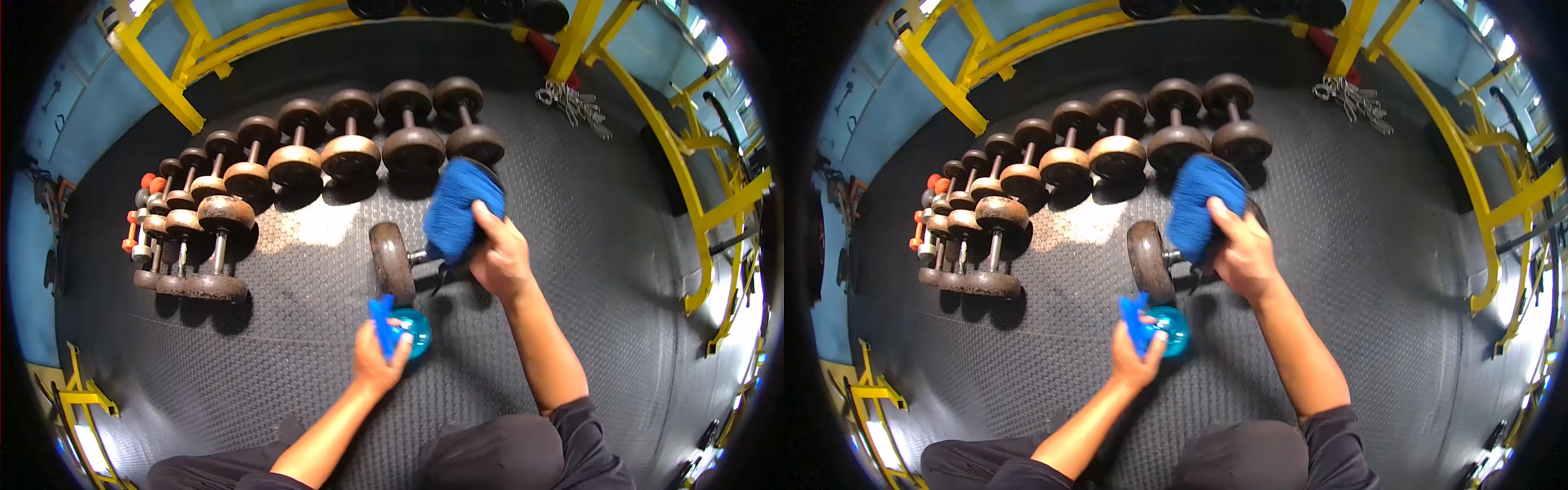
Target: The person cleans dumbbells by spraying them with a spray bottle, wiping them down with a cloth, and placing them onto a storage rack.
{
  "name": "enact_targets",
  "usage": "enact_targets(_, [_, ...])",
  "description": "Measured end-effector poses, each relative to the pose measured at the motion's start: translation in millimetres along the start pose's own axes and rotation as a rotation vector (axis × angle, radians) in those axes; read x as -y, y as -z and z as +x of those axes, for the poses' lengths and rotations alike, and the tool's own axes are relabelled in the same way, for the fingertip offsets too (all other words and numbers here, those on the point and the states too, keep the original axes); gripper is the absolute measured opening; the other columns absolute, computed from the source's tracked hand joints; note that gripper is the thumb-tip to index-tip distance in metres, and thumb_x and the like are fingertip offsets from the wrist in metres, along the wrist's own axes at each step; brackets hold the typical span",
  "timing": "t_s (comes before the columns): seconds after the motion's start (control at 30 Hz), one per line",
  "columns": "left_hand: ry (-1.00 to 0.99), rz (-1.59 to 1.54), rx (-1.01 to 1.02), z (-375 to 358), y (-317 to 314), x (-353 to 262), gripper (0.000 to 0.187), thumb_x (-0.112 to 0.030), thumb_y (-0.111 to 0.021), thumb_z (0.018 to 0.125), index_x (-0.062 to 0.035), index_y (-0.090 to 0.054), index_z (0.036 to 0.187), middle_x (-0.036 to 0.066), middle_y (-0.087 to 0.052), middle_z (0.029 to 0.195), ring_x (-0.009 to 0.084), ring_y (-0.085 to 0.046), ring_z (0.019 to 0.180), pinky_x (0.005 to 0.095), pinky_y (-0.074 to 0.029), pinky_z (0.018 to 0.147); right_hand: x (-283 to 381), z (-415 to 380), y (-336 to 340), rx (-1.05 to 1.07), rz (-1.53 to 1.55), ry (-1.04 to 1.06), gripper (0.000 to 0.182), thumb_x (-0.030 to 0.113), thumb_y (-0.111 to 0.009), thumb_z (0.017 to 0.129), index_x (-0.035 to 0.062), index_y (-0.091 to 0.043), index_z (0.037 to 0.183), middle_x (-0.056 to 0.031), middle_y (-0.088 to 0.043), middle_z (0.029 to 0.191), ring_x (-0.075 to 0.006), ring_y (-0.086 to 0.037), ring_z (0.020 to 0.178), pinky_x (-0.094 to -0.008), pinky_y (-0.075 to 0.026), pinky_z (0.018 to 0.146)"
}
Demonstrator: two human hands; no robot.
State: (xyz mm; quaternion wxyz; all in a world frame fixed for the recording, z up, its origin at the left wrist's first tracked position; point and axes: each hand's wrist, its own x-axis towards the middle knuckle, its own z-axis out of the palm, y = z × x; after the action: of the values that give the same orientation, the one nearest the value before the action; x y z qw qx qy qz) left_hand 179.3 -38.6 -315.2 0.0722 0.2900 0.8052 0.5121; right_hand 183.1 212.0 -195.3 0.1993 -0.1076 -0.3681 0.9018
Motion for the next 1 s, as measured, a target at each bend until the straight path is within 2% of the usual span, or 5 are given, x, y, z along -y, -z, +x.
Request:
enact_targets(0.17, [-0.031,0.207,-0.137,46,66,56,0.033,-0.023,-0.072,0.087,-0.0019,-0.062,0.110,0.015,-0.063,0.103,0.0316,-0.064,0.093,0.0409,-0.050,0.085,-76,51,-5,0.314,-1.458,0.617,0.046,0.038,-0.055,0.096,-0.0035,-0.066,0.112,-0.0177,-0.058,0.133,-0.0324,-0.051,0.126,-0.0444,-0.041,0.103])
enact_targets(0.33, [0.089,0.188,-0.087,55,90,83,0.058,-0.028,-0.072,0.087,-0.0007,-0.050,0.133,0.017,-0.055,0.127,0.0321,-0.056,0.117,0.0437,-0.044,0.100,-106,39,-2,0.376,-1.709,0.449,0.042,0.026,-0.063,0.089,-0.0009,-0.064,0.121,-0.0152,-0.055,0.139,-0.0395,-0.049,0.129,-0.0492,-0.040,0.108])
enact_targets(0.5, [-0.014,0.283,-0.573,6,73,75,0.078,-0.041,-0.057,0.090,0.0089,-0.027,0.142,0.029,-0.030,0.145,0.0415,-0.030,0.137,0.0530,-0.019,0.117,-123,-12,18,0.316,-1.589,0.690,0.056,0.019,-0.073,0.070,-0.0017,-0.062,0.121,-0.0131,-0.043,0.149,-0.0447,-0.036,0.139,-0.0513,-0.039,0.111])
enact_targets(0.73, [-0.413,0.216,-0.235,34,32,-17,0.048,-0.023,-0.058,0.091,0.0013,-0.040,0.129,0.022,-0.035,0.140,0.0330,-0.039,0.129,0.0473,-0.033,0.111,-212,-85,94,0.205,-1.557,0.810,0.055,0.007,-0.066,0.075,0.0029,-0.061,0.129,-0.0107,-0.031,0.159,-0.0463,-0.025,0.146,-0.0492,-0.049,0.104])
enact_targets(1.0, [0.112,0.061,-0.065,144,-14,-8,0.044,-0.024,-0.051,0.100,0.0011,-0.046,0.135,0.024,-0.044,0.137,0.0377,-0.039,0.133,0.0447,-0.030,0.114,-190,-124,82,-0.117,-1.110,-0.002,0.043,0.018,-0.056,0.094,0.0031,-0.052,0.135,-0.0232,-0.060,0.126,-0.0400,-0.059,0.116,-0.0431,-0.047,0.098])
